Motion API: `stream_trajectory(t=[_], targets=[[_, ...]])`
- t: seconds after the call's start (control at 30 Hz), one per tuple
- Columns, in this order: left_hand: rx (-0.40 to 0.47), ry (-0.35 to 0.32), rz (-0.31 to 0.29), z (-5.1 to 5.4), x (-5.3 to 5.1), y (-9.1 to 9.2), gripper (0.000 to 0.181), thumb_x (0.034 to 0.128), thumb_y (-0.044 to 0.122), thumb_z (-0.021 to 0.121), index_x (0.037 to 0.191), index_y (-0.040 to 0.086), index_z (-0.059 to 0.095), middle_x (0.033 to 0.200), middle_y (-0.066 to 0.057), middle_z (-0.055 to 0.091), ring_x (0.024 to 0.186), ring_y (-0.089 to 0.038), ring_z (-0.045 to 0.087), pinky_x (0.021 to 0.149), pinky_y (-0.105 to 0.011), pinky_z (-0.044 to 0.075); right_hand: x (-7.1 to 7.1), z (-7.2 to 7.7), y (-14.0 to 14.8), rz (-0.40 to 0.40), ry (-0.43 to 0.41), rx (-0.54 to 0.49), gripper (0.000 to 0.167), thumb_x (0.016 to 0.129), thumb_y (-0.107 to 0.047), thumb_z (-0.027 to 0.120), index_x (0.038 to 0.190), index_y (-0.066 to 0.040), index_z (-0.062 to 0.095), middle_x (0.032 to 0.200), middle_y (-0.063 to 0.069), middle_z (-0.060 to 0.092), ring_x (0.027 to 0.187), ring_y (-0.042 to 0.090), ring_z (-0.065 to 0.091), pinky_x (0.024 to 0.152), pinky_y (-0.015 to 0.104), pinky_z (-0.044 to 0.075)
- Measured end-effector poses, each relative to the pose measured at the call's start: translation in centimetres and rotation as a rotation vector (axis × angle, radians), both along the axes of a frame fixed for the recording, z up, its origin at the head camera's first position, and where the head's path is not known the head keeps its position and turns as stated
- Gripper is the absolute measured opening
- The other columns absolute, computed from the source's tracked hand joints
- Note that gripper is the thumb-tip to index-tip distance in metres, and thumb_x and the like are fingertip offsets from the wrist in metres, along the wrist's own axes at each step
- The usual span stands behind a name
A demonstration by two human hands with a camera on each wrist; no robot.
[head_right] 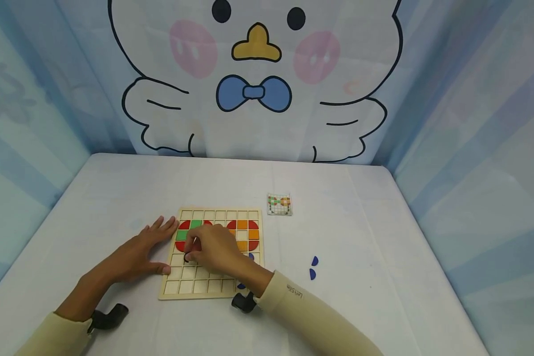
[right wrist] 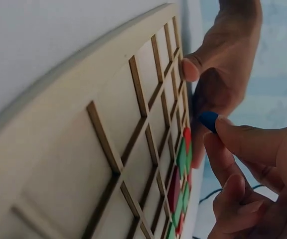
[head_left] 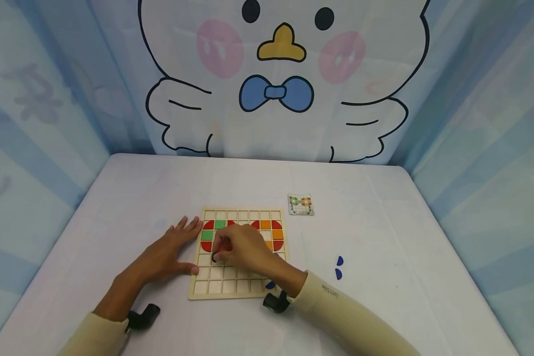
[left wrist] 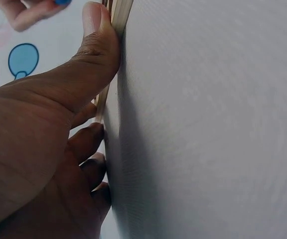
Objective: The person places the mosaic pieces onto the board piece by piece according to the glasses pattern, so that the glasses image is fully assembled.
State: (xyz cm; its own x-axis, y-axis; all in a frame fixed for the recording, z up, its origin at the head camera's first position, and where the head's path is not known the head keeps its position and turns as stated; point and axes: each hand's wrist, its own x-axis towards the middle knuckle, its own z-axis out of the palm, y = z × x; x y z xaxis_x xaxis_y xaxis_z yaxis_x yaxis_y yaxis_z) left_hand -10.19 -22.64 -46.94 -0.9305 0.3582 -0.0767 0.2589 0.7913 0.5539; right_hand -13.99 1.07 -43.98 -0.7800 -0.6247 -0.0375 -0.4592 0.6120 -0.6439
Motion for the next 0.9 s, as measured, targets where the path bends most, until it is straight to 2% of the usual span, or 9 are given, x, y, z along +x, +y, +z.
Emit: stream_trajectory(t=[0.13,0.3,0.67,0.9], targets=[[0.006,0.007,-0.011,0.1,0.0,-0.1,0.116,0.0752,0.043,0.093,0.167,0.007,0.032,0.174,-0.019,0.027,0.163,-0.05,0.016,0.13,-0.071,0.017,-0.6,-0.7,-1.3,0.01,0.021,0.038,0.013,0.091,-0.022,0.087,0.086,-0.023,0.075,0.076,-0.014,0.068,0.072,0.001,0.058,0.065,0.018,0.045],[0.013,0.01,-0.02,0.1,0.1,-0.1,0.116,0.0756,0.043,0.093,0.167,0.007,0.032,0.174,-0.019,0.028,0.163,-0.05,0.016,0.13,-0.071,0.017,-0.9,-1.1,-2.2,0.006,0.005,0.06,0.013,0.09,-0.022,0.087,0.086,-0.022,0.075,0.075,-0.013,0.068,0.072,0.002,0.058,0.062,0.019,0.044],[0.008,0.019,-0.017,-0.1,0.0,-0.1,0.114,0.0763,0.043,0.092,0.167,0.008,0.033,0.174,-0.018,0.028,0.163,-0.049,0.016,0.13,-0.071,0.017,-1.2,-0.7,-3.2,0.026,0.015,0.139,0.015,0.088,-0.02,0.089,0.08,-0.024,0.077,0.072,-0.014,0.065,0.07,0.005,0.058,0.06,0.02,0.045],[0.008,0.017,-0.024,-0.3,-0.1,-0.2,0.114,0.0774,0.044,0.092,0.167,0.007,0.032,0.175,-0.019,0.027,0.163,-0.05,0.016,0.13,-0.071,0.017,-1.3,-0.5,-3.3,0.029,-0.015,0.17,0.013,0.089,-0.017,0.088,0.08,-0.023,0.08,0.07,-0.013,0.066,0.07,0.006,0.06,0.059,0.02,0.049]])
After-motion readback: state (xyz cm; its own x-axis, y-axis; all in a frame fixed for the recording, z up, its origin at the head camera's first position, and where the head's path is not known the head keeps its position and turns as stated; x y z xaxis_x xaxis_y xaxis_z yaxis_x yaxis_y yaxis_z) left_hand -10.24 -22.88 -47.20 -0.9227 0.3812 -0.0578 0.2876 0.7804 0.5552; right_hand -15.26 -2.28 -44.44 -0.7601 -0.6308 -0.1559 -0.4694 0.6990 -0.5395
